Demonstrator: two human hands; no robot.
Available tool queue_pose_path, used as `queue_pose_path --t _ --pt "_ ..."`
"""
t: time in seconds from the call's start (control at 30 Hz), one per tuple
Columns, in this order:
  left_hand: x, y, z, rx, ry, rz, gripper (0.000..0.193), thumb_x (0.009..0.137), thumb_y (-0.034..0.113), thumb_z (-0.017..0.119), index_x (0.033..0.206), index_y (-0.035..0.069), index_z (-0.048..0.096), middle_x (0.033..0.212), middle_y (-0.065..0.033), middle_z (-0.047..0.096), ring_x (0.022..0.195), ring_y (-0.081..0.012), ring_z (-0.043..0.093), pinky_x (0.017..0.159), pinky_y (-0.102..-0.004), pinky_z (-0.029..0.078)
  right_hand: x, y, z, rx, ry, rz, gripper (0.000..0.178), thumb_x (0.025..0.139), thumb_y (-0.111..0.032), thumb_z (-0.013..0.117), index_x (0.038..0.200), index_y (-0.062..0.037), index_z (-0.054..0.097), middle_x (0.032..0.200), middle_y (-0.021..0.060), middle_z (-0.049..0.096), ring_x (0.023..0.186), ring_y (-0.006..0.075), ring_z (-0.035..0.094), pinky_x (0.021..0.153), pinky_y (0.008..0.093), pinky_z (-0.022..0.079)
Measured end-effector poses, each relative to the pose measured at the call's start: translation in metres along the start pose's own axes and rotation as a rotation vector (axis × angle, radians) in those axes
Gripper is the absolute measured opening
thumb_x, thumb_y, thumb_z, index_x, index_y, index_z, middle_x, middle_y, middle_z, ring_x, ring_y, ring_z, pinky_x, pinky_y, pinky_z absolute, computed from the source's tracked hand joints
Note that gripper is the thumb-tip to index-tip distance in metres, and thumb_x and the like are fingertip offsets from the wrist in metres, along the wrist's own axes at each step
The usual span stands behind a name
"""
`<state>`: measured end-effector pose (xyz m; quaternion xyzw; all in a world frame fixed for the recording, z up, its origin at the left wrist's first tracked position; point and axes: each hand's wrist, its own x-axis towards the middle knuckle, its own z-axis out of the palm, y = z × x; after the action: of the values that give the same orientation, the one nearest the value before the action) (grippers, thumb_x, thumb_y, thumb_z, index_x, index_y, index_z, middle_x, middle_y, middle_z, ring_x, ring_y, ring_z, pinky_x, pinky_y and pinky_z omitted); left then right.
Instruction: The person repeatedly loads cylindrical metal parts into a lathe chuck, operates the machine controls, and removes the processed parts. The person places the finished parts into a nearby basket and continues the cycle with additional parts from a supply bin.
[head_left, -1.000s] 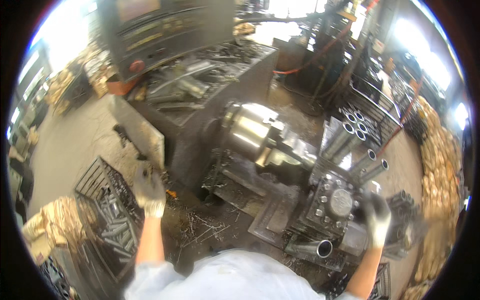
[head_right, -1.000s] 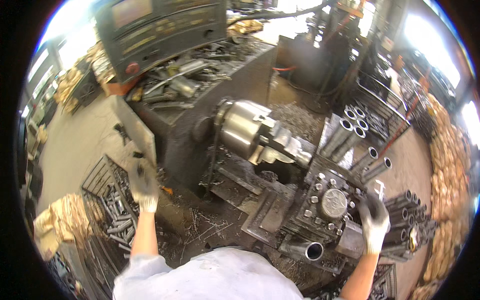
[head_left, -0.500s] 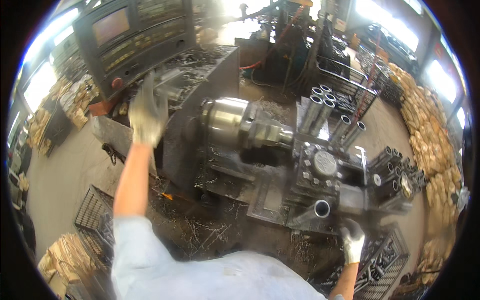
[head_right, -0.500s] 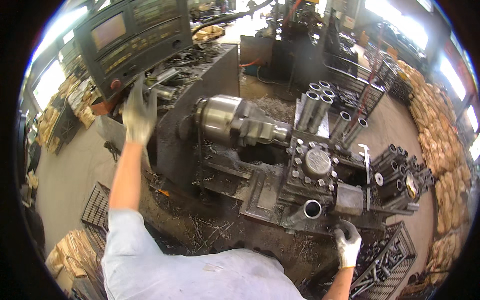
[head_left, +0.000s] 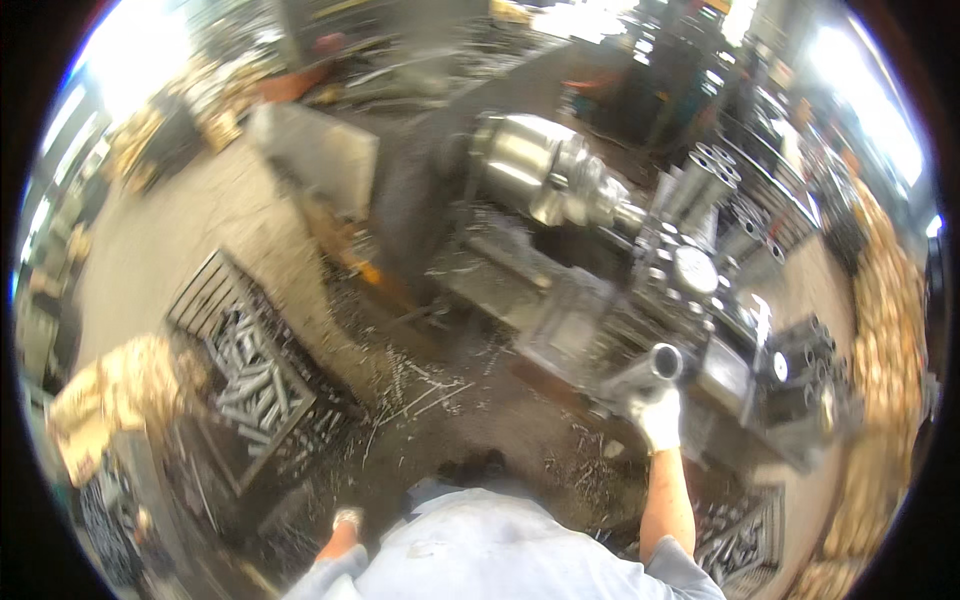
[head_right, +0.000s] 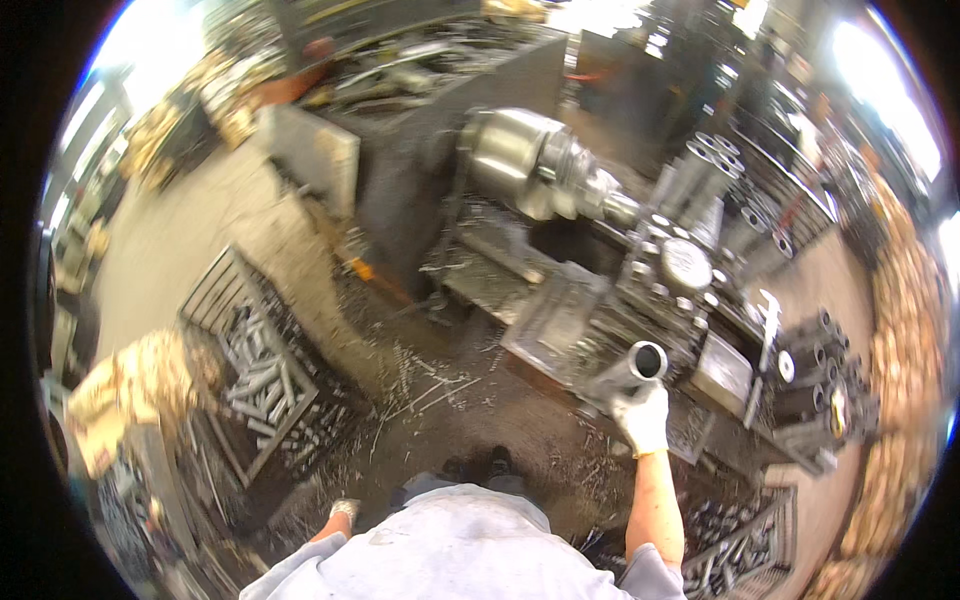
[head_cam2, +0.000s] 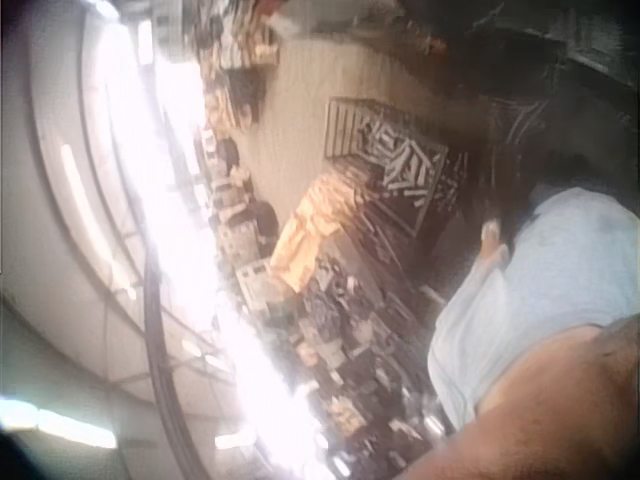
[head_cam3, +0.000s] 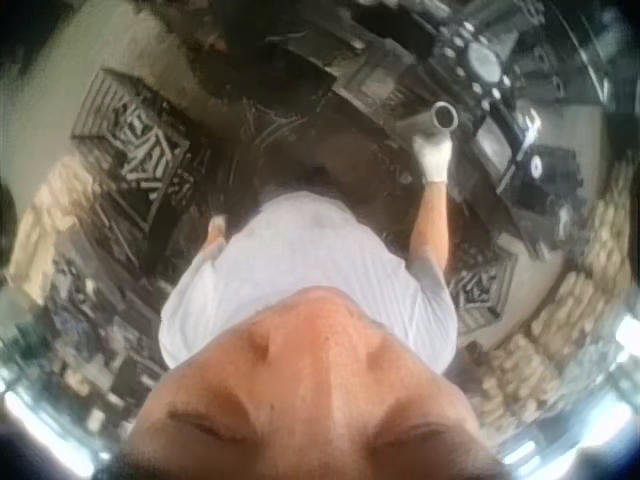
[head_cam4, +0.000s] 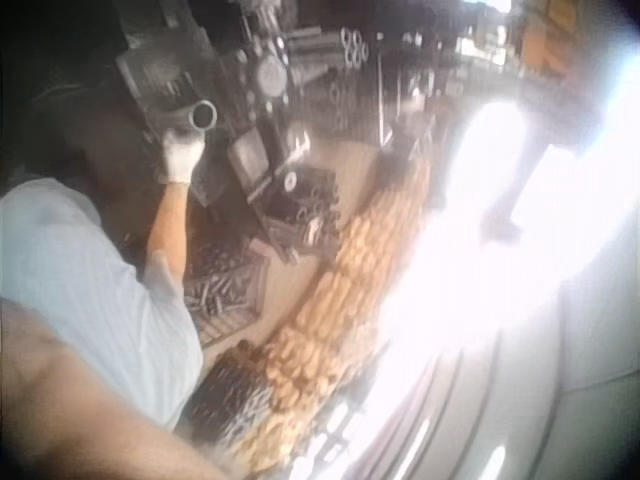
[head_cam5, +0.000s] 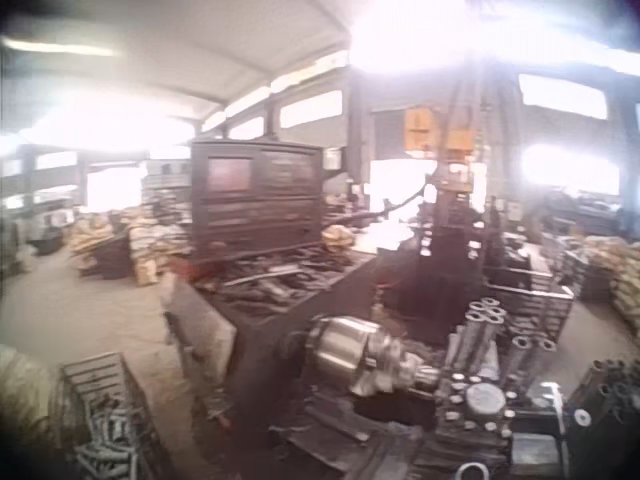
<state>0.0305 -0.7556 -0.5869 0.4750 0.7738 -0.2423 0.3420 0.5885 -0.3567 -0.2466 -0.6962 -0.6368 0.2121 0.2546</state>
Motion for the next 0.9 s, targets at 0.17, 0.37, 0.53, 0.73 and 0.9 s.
queue_pose_path --t 0.17,0.37,0.53,0.73,0.9 --pt "-0.067 -0.012 0.054 -0.609 -0.055 -0.417 0.038 0.1 0.029 0.063 0.129 0.007 0.075 0.126 -0.0166 0.076 0.115 -0.0311 0.074 0.095 -0.0438 0.059 -0.029 -0.046 0.057 0.44 -0.194 -0.231 0.023 0.081 -0.008 0.08 0.101 0.0011 0.074 0.088 0.0066 0.077 0.081 0.019 0.072 0.077 0.0339 0.058" --pt "-0.186 0.021 0.066 -1.399 0.392 -0.597 0.053 0.093 0.05 0.065 0.13 0.014 0.073 0.127 -0.018 0.075 0.124 -0.036 0.069 0.107 -0.0428 0.051 -0.134 -0.198 0.191 0.041 -0.899 -0.532 0.046 0.078 -0.009 0.082 0.121 -0.0004 0.07 0.11 0.0107 0.076 0.104 0.0182 0.071 0.092 0.032 0.055" --pt "-0.263 0.021 0.225 -1.769 0.463 -1.03 0.05 0.098 0.047 0.063 0.124 0.007 0.075 0.124 -0.0191 0.076 0.115 -0.0327 0.073 0.099 -0.0436 0.055 -0.277 -0.361 0.236 0.565 -1.112 -1.124 0.048 0.083 -0.012 0.085 0.127 -0.0019 0.067 0.118 0.0102 0.074 0.106 0.0234 0.071 0.096 0.0349 0.057" --pt "-0.344 0.177 0.406 -2.783 0.758 -1.552 0.058 0.1 0.044 0.066 0.141 0.003 0.064 0.127 -0.0173 0.073 0.105 -0.0325 0.072 0.088 -0.0485 0.056 -0.424 -0.525 0.211 0.971 -1.181 -1.534 0.068 0.086 -0.021 0.088 0.143 0.0038 0.059 0.127 0.0165 0.071 0.115 0.0274 0.069 0.105 0.0397 0.054" --pt "-0.395 0.3 0.404 -2.882 1.409 -2.456 0.066 0.107 0.054 0.058 0.152 0.006 0.051 0.14 -0.0158 0.067 0.116 -0.0362 0.072 0.094 -0.049 0.057 -0.545 -0.578 0.22 0.957 -1.539 -1.693 0.059 0.091 -0.022 0.084 0.139 0.0044 0.063 0.123 0.0166 0.075 0.109 0.0245 0.075 0.095 0.035 0.063"
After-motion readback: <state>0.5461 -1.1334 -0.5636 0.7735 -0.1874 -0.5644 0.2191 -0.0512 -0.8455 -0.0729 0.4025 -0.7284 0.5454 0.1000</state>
